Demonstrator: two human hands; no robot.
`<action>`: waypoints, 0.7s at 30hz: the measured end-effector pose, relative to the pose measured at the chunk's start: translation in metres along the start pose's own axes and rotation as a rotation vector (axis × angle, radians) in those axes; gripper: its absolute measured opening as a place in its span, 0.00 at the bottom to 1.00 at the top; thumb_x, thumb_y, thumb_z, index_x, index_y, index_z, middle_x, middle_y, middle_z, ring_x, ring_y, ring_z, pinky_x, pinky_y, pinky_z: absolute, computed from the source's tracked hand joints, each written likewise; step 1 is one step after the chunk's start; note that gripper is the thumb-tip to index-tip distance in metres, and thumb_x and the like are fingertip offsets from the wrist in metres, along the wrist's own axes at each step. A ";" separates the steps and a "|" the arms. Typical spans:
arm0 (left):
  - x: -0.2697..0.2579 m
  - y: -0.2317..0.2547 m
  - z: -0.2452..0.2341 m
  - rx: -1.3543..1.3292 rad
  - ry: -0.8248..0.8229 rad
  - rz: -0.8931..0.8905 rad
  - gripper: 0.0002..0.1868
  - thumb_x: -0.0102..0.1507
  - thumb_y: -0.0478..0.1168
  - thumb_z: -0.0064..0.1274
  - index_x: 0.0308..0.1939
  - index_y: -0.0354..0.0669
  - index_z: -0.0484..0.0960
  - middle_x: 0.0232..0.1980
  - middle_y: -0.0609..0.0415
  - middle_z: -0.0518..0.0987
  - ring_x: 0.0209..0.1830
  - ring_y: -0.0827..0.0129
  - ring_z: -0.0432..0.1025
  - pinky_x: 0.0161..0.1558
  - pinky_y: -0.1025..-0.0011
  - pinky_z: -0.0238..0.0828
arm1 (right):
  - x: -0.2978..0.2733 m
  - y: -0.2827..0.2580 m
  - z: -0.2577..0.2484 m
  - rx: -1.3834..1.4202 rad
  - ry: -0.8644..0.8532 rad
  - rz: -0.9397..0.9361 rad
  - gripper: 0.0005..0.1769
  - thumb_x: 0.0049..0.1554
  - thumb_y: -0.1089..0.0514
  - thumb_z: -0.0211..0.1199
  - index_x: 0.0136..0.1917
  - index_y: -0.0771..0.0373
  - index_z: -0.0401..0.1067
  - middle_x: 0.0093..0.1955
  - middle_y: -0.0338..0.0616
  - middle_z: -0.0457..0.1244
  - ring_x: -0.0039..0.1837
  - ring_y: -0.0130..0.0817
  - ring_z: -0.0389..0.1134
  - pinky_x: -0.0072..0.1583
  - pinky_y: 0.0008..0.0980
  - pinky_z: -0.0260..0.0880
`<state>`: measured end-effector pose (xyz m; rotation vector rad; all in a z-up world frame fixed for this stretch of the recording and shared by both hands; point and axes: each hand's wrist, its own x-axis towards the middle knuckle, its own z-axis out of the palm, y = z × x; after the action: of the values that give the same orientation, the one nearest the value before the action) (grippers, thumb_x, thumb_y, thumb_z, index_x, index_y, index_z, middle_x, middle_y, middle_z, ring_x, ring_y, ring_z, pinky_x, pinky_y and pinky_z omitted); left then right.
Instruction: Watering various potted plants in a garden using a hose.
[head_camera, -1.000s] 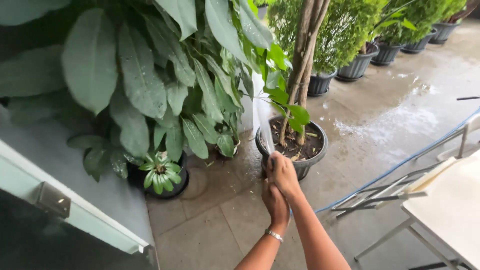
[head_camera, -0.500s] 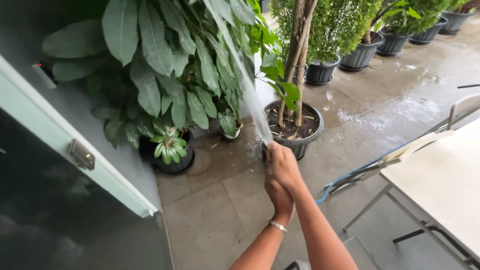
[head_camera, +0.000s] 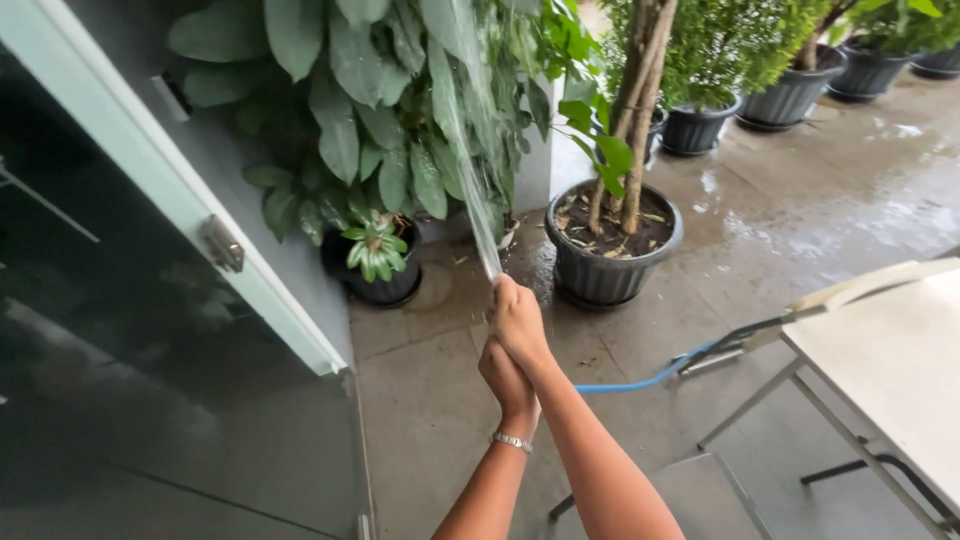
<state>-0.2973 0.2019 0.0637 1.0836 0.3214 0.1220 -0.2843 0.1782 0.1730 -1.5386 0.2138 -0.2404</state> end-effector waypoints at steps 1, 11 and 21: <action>0.009 -0.009 -0.006 -0.002 0.007 0.004 0.06 0.58 0.40 0.36 0.26 0.48 0.61 0.28 0.61 0.57 0.29 0.74 0.51 0.34 0.70 0.53 | 0.007 0.010 0.004 0.000 -0.009 0.000 0.22 0.56 0.51 0.43 0.21 0.55 0.57 0.18 0.35 0.46 0.24 0.27 0.46 0.28 0.25 0.46; -0.023 0.032 -0.010 0.054 0.116 -0.231 0.25 0.60 0.54 0.44 0.46 0.35 0.81 0.48 0.43 0.79 0.50 0.60 0.72 0.50 0.58 0.65 | 0.046 0.085 0.022 -0.268 -0.003 0.233 0.28 0.54 0.44 0.40 0.26 0.65 0.68 0.23 0.51 0.61 0.35 0.45 0.63 0.44 0.44 0.64; 0.006 -0.002 0.000 0.229 0.144 -0.320 0.24 0.53 0.58 0.48 0.22 0.39 0.78 0.19 0.49 0.69 0.23 0.66 0.64 0.27 0.68 0.60 | 0.073 0.114 -0.001 -0.076 0.137 0.379 0.19 0.54 0.49 0.40 0.27 0.55 0.62 0.23 0.36 0.51 0.27 0.33 0.54 0.34 0.34 0.58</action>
<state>-0.2919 0.2022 0.0609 1.2380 0.6458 -0.1264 -0.2127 0.1588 0.0600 -1.5251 0.6208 -0.0368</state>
